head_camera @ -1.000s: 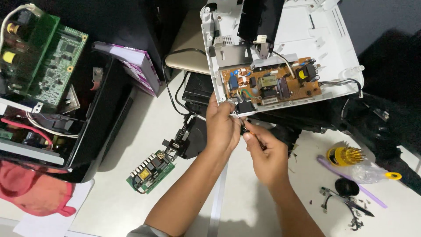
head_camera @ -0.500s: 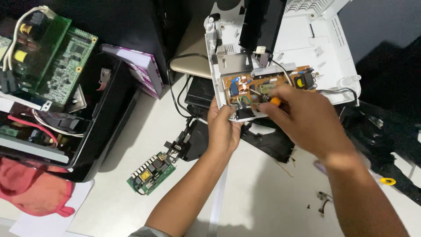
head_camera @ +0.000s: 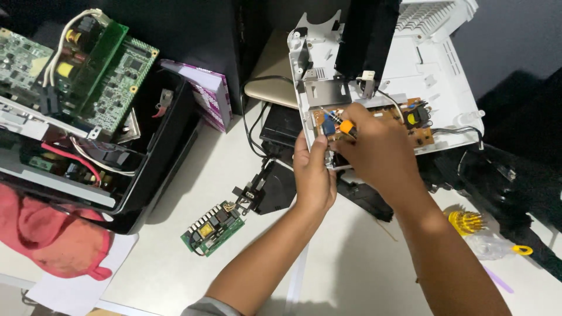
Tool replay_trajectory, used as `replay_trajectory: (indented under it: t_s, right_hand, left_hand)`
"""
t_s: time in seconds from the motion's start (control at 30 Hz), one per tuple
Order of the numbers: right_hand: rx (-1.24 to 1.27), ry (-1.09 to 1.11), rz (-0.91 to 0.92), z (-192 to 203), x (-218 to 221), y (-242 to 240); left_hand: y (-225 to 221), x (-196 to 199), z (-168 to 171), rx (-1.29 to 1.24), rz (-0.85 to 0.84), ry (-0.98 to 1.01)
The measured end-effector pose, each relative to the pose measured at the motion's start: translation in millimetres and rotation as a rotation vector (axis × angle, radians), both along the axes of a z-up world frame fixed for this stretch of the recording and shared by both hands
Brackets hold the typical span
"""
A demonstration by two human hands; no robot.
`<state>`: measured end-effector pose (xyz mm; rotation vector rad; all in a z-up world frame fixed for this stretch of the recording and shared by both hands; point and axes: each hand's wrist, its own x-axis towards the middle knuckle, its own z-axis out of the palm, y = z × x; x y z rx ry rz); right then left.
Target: Disassembling an electronic device by removing screws and internal circuit boards.
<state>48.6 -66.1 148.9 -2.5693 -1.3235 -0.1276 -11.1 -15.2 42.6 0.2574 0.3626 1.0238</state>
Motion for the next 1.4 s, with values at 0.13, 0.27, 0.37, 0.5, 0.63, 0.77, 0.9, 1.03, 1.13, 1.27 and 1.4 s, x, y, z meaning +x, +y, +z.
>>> replay_trajectory:
  t_s: [0.13,0.27,0.37,0.5,0.63,0.77,0.9,1.03,1.13,1.27,1.4]
  right_hand:
    - [0.155,0.191,-0.051,6.5,-17.9,-11.6]
    - [0.337,0.343,-0.085,4.7,-33.1,-26.6]
    - [0.381,0.354,-0.071,1.2,-45.0,-37.7]
    - [0.402,0.359,0.013,6.7,-57.6,-65.1]
    - [0.044,0.398,0.058,20.8,-53.9,-109.0]
    - [-0.106,0.198,0.156,-10.5,-76.3,-143.3]
    - [-0.004,-0.038,0.336,-30.8,-84.6,-152.8]
    - [-0.016,-0.076,0.367,-36.1,-87.8,-142.6]
    - [-0.112,-0.057,0.364,-35.8,-85.5,-133.1]
    - [-0.21,-0.031,0.413,-31.6,-84.9,-122.8]
    - [-0.125,-0.106,0.486,-28.7,-89.0,-119.9]
  left_hand:
    - [-8.8,1.1,-8.4,0.012,0.024,0.036]
    - [-19.1,-16.3,-0.5,0.118,0.035,0.047]
    - [-25.5,-27.9,-3.2,0.173,0.051,0.086]
    - [-43.4,-56.6,-3.7,0.19,0.063,0.111]
    - [-46.4,-83.8,-39.2,0.107,0.116,0.07]
    - [-47.9,-98.8,-54.4,0.092,0.039,0.02]
    - [-45.4,-93.4,-69.8,0.143,0.033,-0.004]
    - [-44.7,-89.5,-88.0,0.077,0.018,0.031]
    - [-44.4,-90.3,-90.2,0.019,0.028,0.126]
    - [-42.7,-92.1,-83.9,0.059,0.02,0.117]
    - [-42.1,-90.6,-85.2,0.091,0.039,0.123]
